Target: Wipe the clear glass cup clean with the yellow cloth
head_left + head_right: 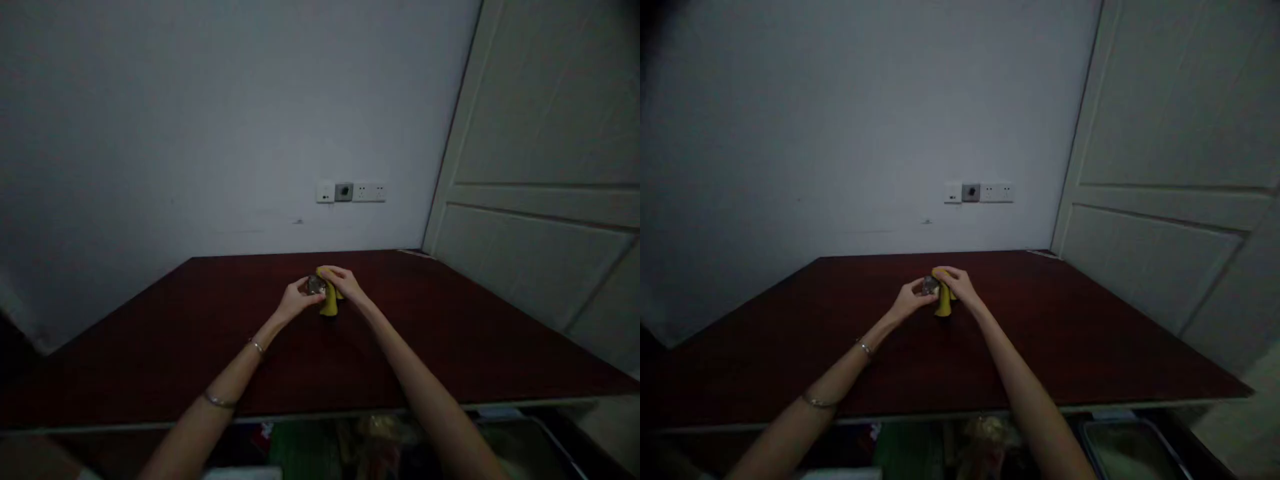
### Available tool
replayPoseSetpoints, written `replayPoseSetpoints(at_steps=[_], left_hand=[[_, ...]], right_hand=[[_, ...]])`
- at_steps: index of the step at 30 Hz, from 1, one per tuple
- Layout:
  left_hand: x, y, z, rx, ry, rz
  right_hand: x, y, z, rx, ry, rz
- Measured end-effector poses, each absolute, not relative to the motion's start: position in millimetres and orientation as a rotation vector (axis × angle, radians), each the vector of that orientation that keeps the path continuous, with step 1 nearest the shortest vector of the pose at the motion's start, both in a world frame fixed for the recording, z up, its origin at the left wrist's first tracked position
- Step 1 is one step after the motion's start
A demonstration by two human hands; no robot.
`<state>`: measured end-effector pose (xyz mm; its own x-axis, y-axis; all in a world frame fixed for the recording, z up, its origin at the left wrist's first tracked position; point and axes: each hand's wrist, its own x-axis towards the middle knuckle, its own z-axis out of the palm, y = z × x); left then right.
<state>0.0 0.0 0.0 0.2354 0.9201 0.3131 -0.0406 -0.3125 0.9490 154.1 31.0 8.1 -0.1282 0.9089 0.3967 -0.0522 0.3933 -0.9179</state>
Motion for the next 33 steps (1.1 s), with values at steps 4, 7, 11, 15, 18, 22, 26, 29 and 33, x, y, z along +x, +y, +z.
replayPoseSetpoints(at_steps=[4, 7, 11, 15, 18, 22, 26, 29, 33], left_hand=[[-4.2, -2.5, 3.2, 1.541, 0.875, 1.257], [-6.7, -2.2, 3.6, 1.532, 0.886, 1.271], [-8.3, -1.4, 3.3, 1.488, 0.925, 1.265], [-8.5, -1.1, 3.9, 1.421, 0.943, 1.234], [-9.2, -0.5, 3.9, 1.394, 0.947, 1.201], [-12.3, 1.0, 3.3, 1.422, 0.932, 1.145], [-18.5, 4.9, 1.3, 1.491, 0.906, 1.052], [-22.3, 8.4, -1.5, 1.586, 0.896, 0.933], [-20.1, 8.4, -4.6, 1.748, 0.83, 0.949]], right_hand=[[159.5, 26.8, 12.7, -0.797, -1.536, 1.092], [165.9, 18.2, 19.7, -0.688, -1.659, 1.224], [168.4, 8.7, 25.8, -0.624, -1.745, 1.269], [161.7, 7.3, 23.6, -0.637, -1.772, 1.193], [157.1, 8.6, 20.5, -0.649, -1.781, 1.118], [155.1, 11.2, 18.2, -0.677, -1.79, 1.044], [154.8, 12.6, 18.4, -0.703, -1.766, 1.035], [154.2, 12.3, 19.1, -0.743, -1.69, 1.074], [153.7, 10.0, 20.8, -0.789, -1.577, 1.136]])
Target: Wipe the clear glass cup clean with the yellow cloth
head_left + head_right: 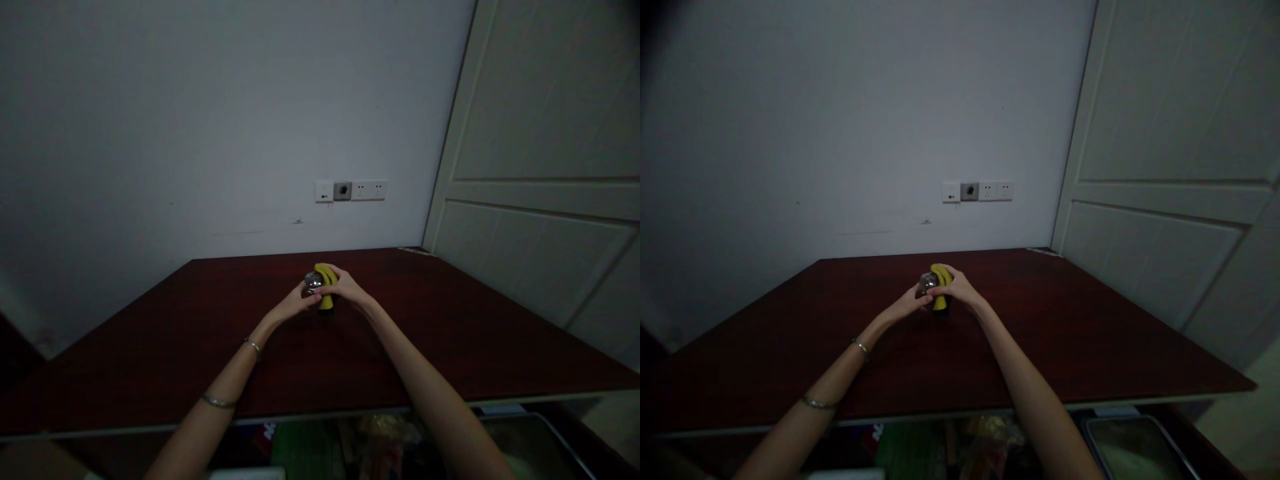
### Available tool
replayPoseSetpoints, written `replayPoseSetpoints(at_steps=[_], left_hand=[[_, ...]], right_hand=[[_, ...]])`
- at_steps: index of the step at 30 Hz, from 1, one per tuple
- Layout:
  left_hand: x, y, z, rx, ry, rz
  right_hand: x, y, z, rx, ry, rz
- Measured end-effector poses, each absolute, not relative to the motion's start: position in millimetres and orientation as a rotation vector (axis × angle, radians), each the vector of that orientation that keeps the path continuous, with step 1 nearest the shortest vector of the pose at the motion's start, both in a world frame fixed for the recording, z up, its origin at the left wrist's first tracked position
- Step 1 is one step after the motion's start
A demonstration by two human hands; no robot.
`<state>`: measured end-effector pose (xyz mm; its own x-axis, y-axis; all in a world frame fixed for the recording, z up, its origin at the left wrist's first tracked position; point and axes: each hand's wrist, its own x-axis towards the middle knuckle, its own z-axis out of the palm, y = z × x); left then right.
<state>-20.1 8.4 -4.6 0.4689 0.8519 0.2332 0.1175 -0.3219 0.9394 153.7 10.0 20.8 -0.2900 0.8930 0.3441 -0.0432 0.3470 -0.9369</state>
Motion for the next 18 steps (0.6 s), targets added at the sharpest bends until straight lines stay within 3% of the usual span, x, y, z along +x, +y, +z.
replayPoseSetpoints(at_steps=[13, 18], left_hand=[[-14.9, 7.1, -3.8, 1.915, 1.012, 1.219], [-11.8, 3.9, -2.4, 1.859, 1.003, 1.261]], right_hand=[[155.1, 6.2, 22.1, -0.811, -1.562, 1.261], [155.9, 12.9, 19.9, -0.74, -1.675, 1.11]])
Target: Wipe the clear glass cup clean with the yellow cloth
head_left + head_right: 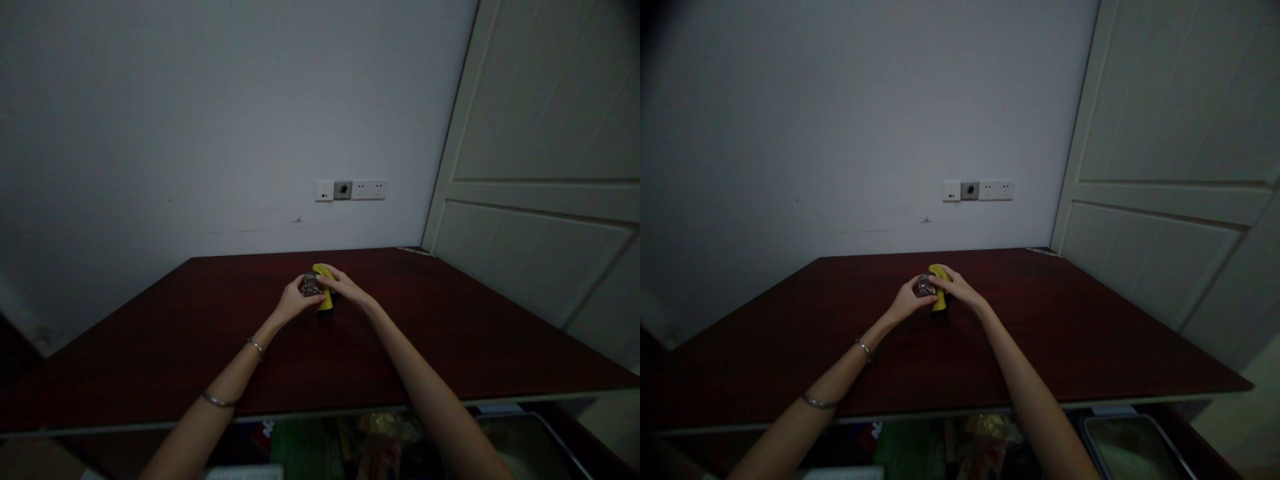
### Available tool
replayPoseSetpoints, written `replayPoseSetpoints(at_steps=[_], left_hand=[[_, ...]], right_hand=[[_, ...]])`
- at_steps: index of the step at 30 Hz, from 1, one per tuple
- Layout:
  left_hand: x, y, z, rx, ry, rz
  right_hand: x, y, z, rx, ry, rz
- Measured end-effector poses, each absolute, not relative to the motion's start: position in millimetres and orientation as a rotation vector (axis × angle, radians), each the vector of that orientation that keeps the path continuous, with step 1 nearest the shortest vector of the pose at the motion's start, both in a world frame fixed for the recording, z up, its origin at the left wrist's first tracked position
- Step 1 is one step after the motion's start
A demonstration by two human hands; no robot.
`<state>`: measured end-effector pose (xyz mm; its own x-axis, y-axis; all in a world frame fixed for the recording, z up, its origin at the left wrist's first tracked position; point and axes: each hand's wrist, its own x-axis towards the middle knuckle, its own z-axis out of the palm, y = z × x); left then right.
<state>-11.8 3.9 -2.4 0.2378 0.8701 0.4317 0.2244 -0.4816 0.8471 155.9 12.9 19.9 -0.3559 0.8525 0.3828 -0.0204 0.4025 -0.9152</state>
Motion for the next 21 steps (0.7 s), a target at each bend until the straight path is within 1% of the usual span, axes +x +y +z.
replayPoseSetpoints(at_steps=[4, 8, 13, 17, 21], left_hand=[[-9.6, 7.0, -6.2, 1.776, 0.948, 1.317], [-7.2, 6.2, -6.0, 1.71, 0.942, 1.371], [-3.1, -0.9, -1.9, 1.656, 0.857, 1.359], [-1.8, -3.8, -0.6, 1.678, 0.838, 1.337], [-2.4, -4.5, 1.2, 1.718, 0.88, 1.351]], right_hand=[[152.4, 11.8, 21.8, -0.677, -1.692, 0.916], [148.5, 10.7, 21.1, -0.623, -1.691, 0.839], [142.8, 17.9, 13.9, -0.687, -1.515, 0.82], [138.9, 19.8, 10.1, -0.746, -1.365, 0.871], [138.8, 12.5, 12.3, -0.723, -1.37, 0.895]])
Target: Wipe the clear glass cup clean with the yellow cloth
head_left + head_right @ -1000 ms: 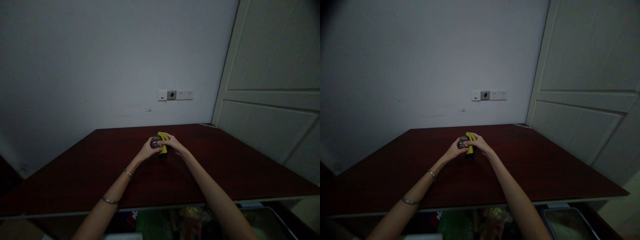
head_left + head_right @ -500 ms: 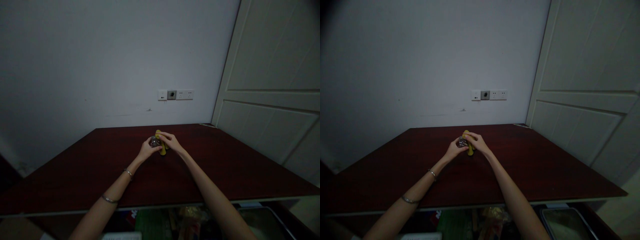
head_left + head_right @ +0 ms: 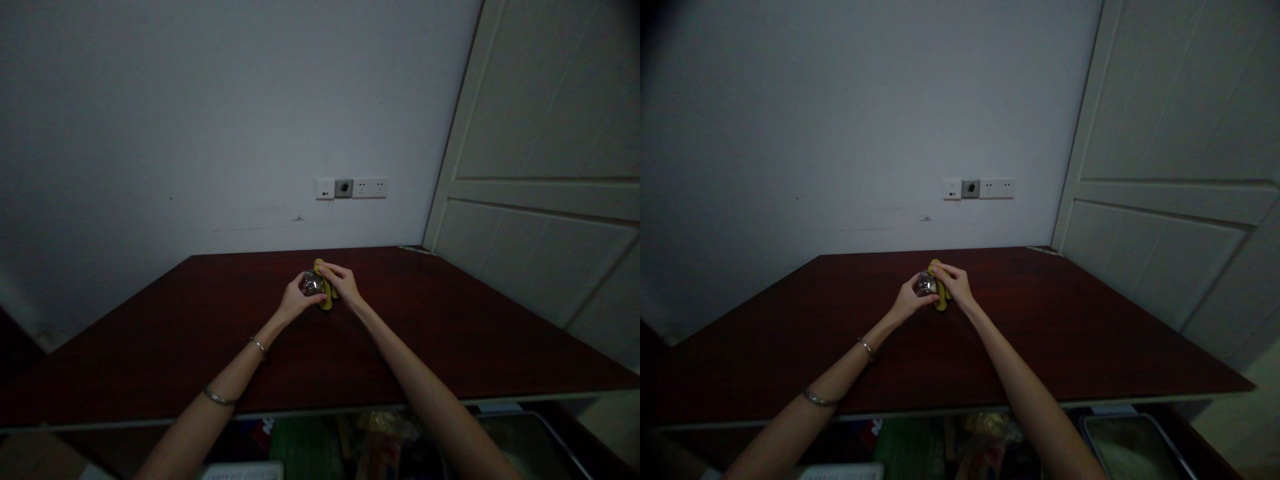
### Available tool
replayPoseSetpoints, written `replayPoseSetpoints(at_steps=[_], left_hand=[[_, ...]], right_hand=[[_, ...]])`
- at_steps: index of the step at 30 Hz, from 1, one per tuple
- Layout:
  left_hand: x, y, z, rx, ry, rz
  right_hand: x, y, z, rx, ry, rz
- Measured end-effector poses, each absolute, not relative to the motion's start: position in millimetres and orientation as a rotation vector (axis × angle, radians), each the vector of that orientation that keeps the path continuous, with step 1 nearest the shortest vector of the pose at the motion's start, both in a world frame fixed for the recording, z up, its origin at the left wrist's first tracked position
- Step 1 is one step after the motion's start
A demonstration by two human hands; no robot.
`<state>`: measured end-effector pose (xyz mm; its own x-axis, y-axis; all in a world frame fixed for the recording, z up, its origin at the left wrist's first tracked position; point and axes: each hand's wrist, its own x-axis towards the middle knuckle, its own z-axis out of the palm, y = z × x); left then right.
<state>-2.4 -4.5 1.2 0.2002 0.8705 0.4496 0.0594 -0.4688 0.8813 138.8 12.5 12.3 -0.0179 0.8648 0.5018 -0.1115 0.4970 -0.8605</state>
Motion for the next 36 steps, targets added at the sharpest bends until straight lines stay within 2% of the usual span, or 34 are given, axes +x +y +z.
replayPoseSetpoints(at_steps=[5, 13, 20, 28, 36], left_hand=[[-3.5, -5.0, 2.8, 1.748, 0.92, 1.364], [-6.1, -7.7, 2.1, 2.006, 0.976, 1.313], [-4.3, -8.4, -0.6, 2.024, 1.011, 1.314], [-2.7, -11.2, 3.3, 2.047, 0.976, 1.275], [-2.7, -10.2, 1.9, 2.044, 1.023, 1.318]], right_hand=[[139.4, 7.6, 15.2, -0.656, -1.476, 0.811], [139.0, 18.0, 11.1, -0.74, -1.396, 0.872], [138.1, -0.3, 15.8, -0.664, -1.721, 0.514], [136.2, 12.7, 11.8, -0.809, -1.49, 0.663], [134.8, -0.7, 13.4, -0.659, -1.684, 0.489]])
